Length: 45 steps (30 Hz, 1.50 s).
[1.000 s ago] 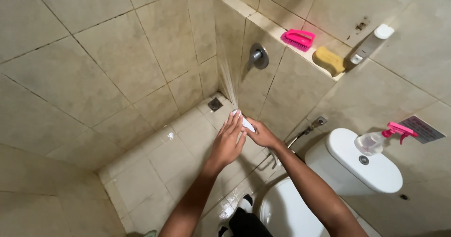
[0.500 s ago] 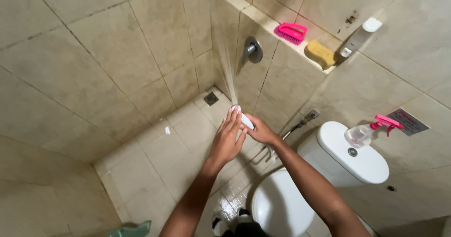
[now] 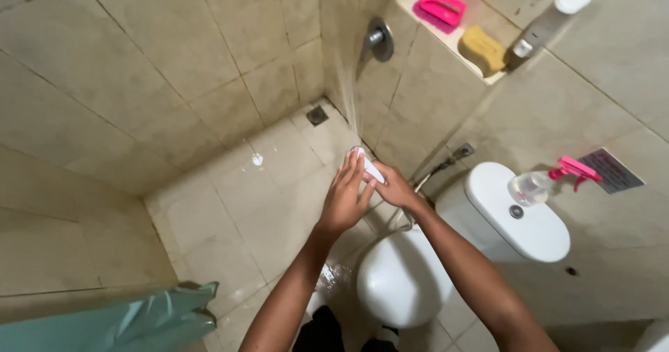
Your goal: The person scrubs the tiled bathroom floor with a pink brush, then places the brush on a wall shelf. They pick up a handheld shower head and rinse the floor and toilet area with water.
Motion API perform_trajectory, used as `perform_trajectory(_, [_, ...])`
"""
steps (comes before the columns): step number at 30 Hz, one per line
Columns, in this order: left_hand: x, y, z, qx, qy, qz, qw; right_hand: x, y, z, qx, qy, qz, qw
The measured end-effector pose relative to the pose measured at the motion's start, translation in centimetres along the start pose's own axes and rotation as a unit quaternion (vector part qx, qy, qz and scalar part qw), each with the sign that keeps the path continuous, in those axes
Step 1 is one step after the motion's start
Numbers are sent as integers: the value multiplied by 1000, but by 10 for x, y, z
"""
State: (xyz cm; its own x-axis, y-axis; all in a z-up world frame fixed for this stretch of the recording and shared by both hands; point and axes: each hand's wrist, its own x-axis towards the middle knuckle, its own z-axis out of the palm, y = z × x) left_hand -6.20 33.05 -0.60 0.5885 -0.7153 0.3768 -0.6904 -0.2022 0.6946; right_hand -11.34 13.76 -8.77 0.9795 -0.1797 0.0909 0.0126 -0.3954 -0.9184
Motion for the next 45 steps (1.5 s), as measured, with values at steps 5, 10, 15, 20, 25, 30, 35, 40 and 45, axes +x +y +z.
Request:
perform_trajectory(5, [-16, 16, 51, -26, -4, -35, 999, -44, 15, -19, -6, -3, 24, 1000])
perform_trajectory(10, [-27, 34, 95, -33, -6, -61, 998, -77, 49, -35, -7, 6, 38, 999])
perform_trajectory(15, [-30, 43, 133, -13, 5, -70, 997, -101, 56, -52, -9, 3, 45, 999])
perform_trajectory(20, [-37, 50, 161, 12, -18, -75, 997, -131, 74, -56, 34, 8, 70, 997])
perform_trajectory(25, [-56, 59, 181, 20, -39, -80, 996, -161, 57, -64, 49, 7, 139, 989])
perform_trajectory(30, [-92, 70, 190, -9, -3, -117, 993, -175, 40, -65, 54, -83, 188, 977])
perform_trajectory(35, [-121, 68, 183, -15, 45, -131, 990, -169, 42, -45, 47, -155, 181, 970])
perform_trajectory(40, [-137, 57, 164, -14, 95, -176, 980, -148, 25, -14, 33, -214, 166, 962])
perform_trajectory(45, [-154, 41, 139, 9, 144, -208, 967, -124, 9, 22, -7, -243, 133, 961])
